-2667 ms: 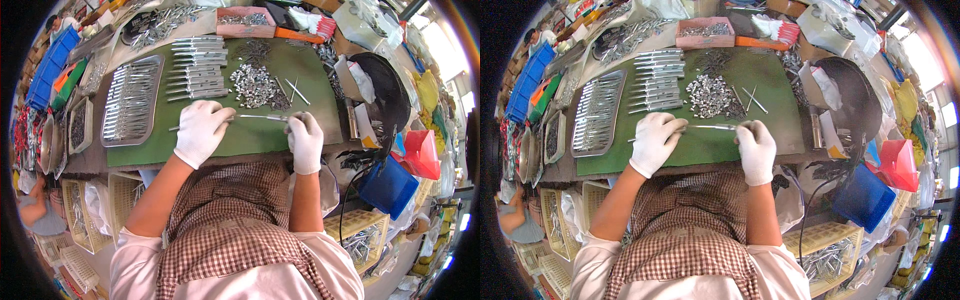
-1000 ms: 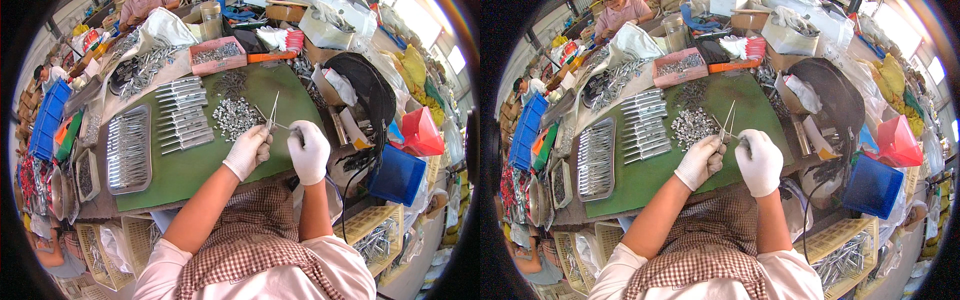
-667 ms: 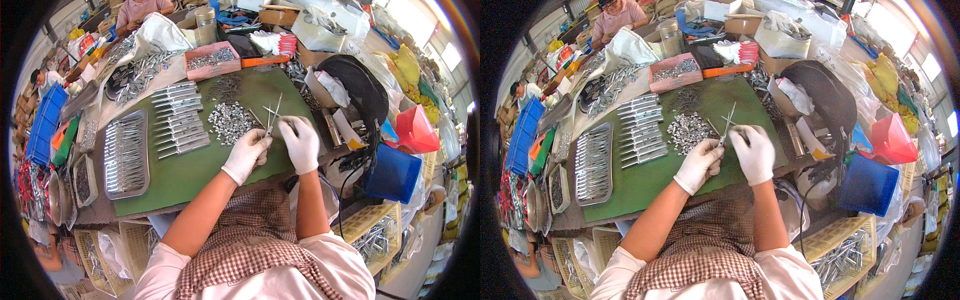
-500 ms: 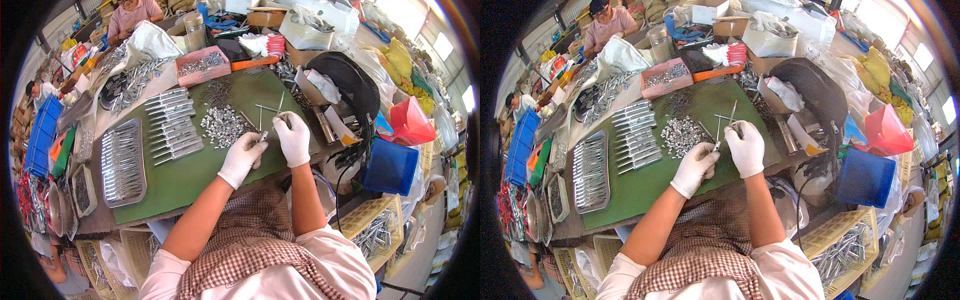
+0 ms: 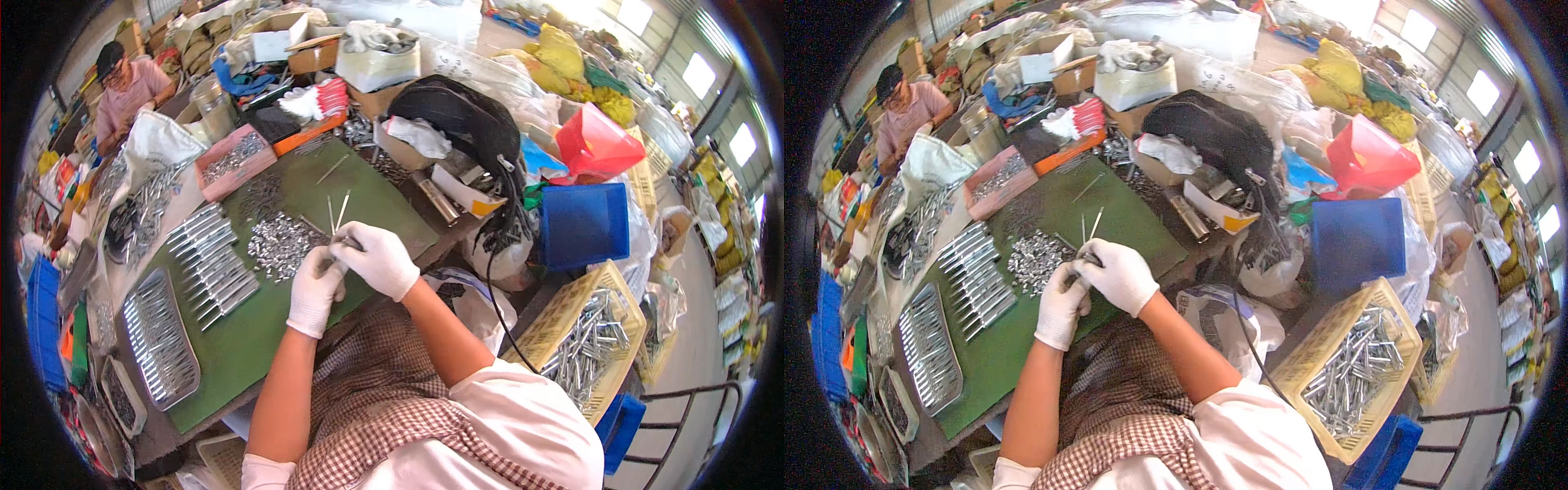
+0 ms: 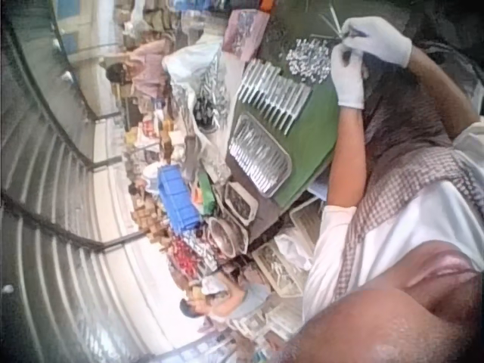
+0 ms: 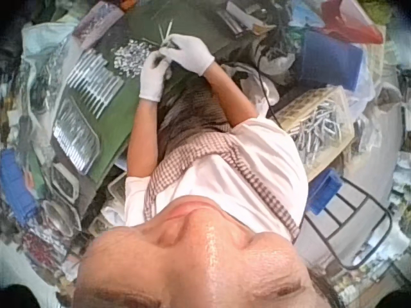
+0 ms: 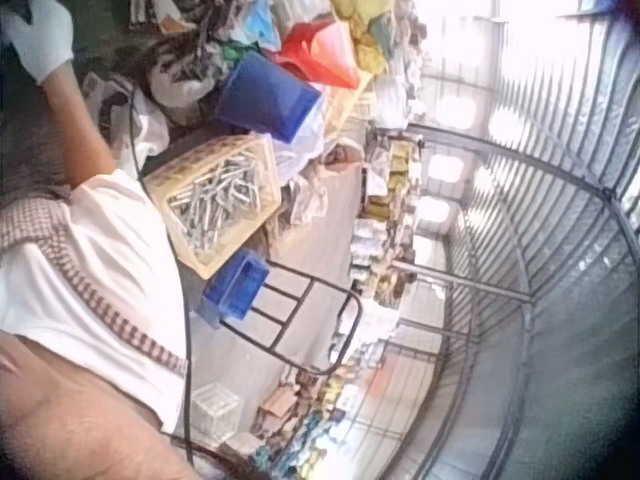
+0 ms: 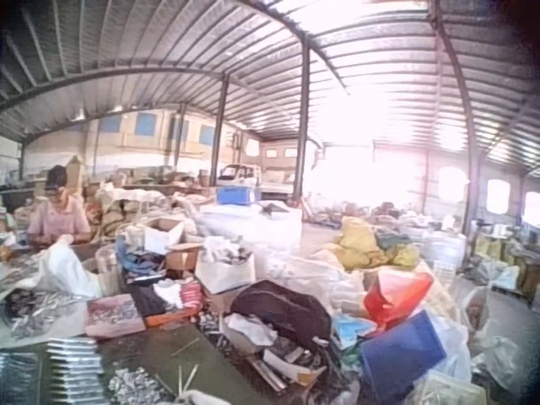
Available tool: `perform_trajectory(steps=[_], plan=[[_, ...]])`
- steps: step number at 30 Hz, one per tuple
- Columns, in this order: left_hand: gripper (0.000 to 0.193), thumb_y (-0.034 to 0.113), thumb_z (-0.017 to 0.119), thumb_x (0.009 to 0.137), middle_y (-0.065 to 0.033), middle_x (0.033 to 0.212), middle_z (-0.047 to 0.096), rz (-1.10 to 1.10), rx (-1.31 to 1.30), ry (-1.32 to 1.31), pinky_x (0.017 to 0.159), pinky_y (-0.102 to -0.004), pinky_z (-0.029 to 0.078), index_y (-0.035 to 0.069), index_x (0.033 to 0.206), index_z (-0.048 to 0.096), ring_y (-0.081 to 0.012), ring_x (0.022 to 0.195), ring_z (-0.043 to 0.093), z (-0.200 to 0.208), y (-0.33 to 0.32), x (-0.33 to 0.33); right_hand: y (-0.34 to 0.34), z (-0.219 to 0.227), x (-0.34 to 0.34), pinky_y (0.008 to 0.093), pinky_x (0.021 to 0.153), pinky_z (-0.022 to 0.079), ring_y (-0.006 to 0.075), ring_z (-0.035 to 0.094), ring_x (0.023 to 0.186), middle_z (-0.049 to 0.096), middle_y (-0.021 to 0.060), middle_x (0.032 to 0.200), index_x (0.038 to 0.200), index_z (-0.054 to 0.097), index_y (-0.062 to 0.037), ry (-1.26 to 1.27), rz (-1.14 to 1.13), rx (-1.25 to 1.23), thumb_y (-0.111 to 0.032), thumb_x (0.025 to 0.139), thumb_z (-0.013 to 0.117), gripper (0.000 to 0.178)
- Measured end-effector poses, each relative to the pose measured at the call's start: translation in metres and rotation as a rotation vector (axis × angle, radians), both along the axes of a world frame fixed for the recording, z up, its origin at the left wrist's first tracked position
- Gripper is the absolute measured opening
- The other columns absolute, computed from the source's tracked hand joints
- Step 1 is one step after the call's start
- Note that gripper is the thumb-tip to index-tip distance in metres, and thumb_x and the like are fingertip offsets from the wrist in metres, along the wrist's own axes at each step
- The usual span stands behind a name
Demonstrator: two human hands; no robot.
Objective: The person assembles metal components by inserting pins and small parts into metal cylinders by hand, arranges the tubes on the workbench, and attaches springs to metal hardware pieces.
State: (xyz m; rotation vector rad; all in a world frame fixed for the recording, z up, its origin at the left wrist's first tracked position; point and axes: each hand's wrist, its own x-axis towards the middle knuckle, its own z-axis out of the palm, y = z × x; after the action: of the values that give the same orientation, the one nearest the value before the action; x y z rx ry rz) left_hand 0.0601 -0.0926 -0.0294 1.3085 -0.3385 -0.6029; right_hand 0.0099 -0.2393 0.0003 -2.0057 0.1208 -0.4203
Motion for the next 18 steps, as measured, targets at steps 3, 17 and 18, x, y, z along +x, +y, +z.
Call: perform_trajectory(steps=[3, 17, 18], plan=[[0.019, 0.013, 0.061, 0.097, 0.0022, 0.072, 0.049, 0.017, 0.098, -0.1, 0.049, -0.0228, 0.036, 0.004, 0.114, 0.059, -0.0071, 0.054, 0.043, 0.005, 0.01, -0.004, 0.006, -0.005, -0.001, 0.03, 0.075, 0.052, 0.0146, 0.065, 0.08, 0.069, 0.0102, 0.086, 0.104, 0.068, -0.0011, -0.014, 0.028, 0.088, -0.02, 0.092, 0.068, 0.023], [0.021, 0.022, 0.065, 0.093, -0.0137, 0.095, 0.066, 0.796, 0.772, -0.618, 0.078, -0.0405, 0.053, 0.007, 0.108, 0.065, -0.0317, 0.086, 0.067, -0.044, 0.217, -0.159, 0.012, -0.042, 0.001, 0.0356, 0.087, 0.052, 0.0251, 0.067, 0.093, 0.071, 0.0176, 0.104, 0.112, 0.066, 0.0062, -0.044, -0.188, -0.362, -0.014, 0.098, 0.06, 0.025], [0.022, 0.024, 0.063, 0.095, -0.0153, 0.094, 0.064, 0.942, 0.859, -0.491, 0.079, -0.0419, 0.053, 0.005, 0.106, 0.064, -0.0336, 0.087, 0.066, -0.059, 0.24, -0.173, 0.015, -0.039, 0.002, 0.0356, 0.087, 0.052, 0.0263, 0.068, 0.093, 0.071, 0.018, 0.104, 0.112, 0.066, 0.0059, -0.027, -0.192, -0.424, -0.016, 0.098, 0.06, 0.026]])
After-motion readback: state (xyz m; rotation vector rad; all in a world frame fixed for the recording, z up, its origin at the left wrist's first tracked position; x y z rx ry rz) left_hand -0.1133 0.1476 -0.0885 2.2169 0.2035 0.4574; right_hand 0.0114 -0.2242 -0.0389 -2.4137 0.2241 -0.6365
